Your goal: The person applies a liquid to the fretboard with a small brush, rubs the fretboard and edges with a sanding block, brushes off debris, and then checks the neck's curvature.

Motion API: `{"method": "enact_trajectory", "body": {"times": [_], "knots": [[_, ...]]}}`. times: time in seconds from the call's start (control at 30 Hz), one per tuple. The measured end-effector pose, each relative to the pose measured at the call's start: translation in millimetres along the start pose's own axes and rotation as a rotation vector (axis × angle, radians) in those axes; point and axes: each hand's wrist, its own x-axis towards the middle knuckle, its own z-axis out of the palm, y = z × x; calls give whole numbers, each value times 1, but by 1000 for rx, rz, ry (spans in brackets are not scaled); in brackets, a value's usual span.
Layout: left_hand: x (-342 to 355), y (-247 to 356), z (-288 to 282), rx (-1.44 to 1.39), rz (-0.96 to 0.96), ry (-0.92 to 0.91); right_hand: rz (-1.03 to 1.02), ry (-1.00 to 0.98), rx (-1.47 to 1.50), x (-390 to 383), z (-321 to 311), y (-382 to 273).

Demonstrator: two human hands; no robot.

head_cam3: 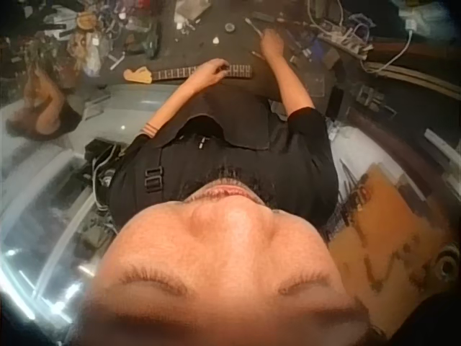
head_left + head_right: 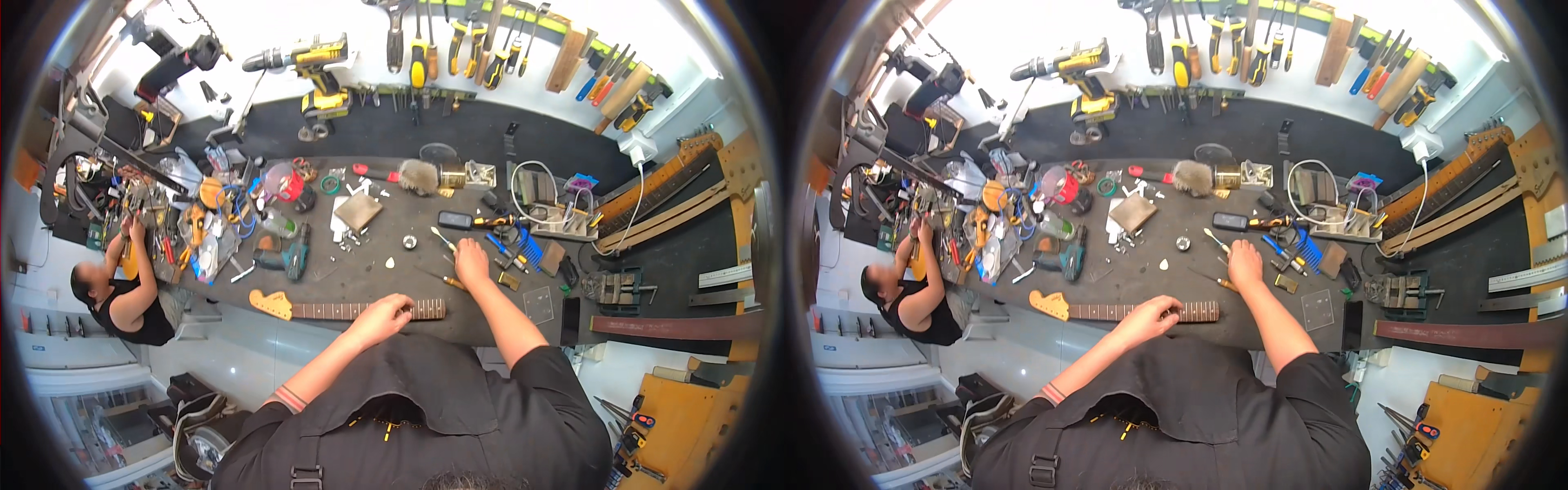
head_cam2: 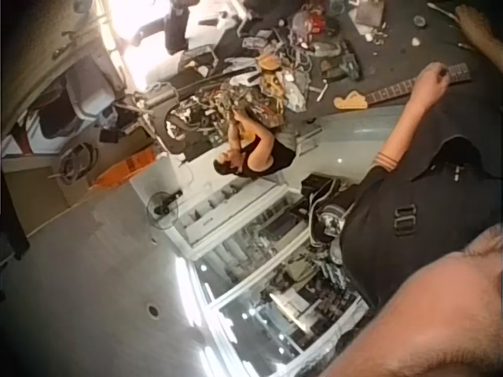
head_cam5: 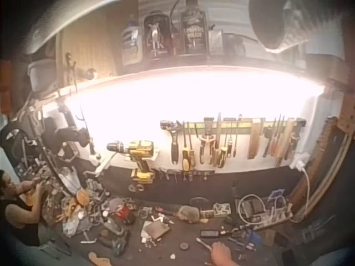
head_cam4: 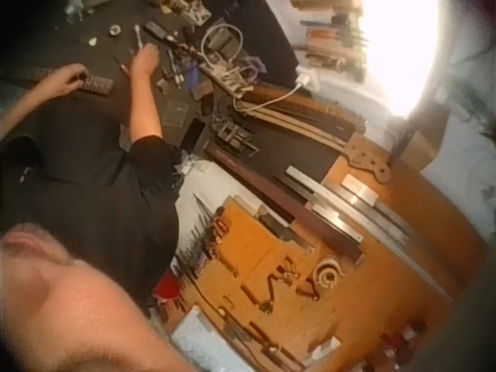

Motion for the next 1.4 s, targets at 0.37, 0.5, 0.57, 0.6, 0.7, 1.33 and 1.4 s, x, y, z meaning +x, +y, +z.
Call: {"method": "enact_trajectory", "body": {"times": [0.37,0.5,0.57,0.6,0.7,1.33,1.4], "knots": [[38,-23,24,-247,-37,-126,4,448,1050,-69,-223,-47],[48,27,12,-163,61,-218,-145,972,784,-89,-377,-27],[48,38,7,-205,89,-227,-101,1211,401,-95,-450,-10],[50,39,7,-186,99,-221,-203,1403,257,-92,-492,-3],[56,39,17,-195,116,-243,-186,1657,-209,-92,-627,12],[25,-23,39,-545,63,-19,22,880,19,-38,-793,26],[28,-19,41,-595,42,-37,115,793,-34,-40,-795,32]]}}
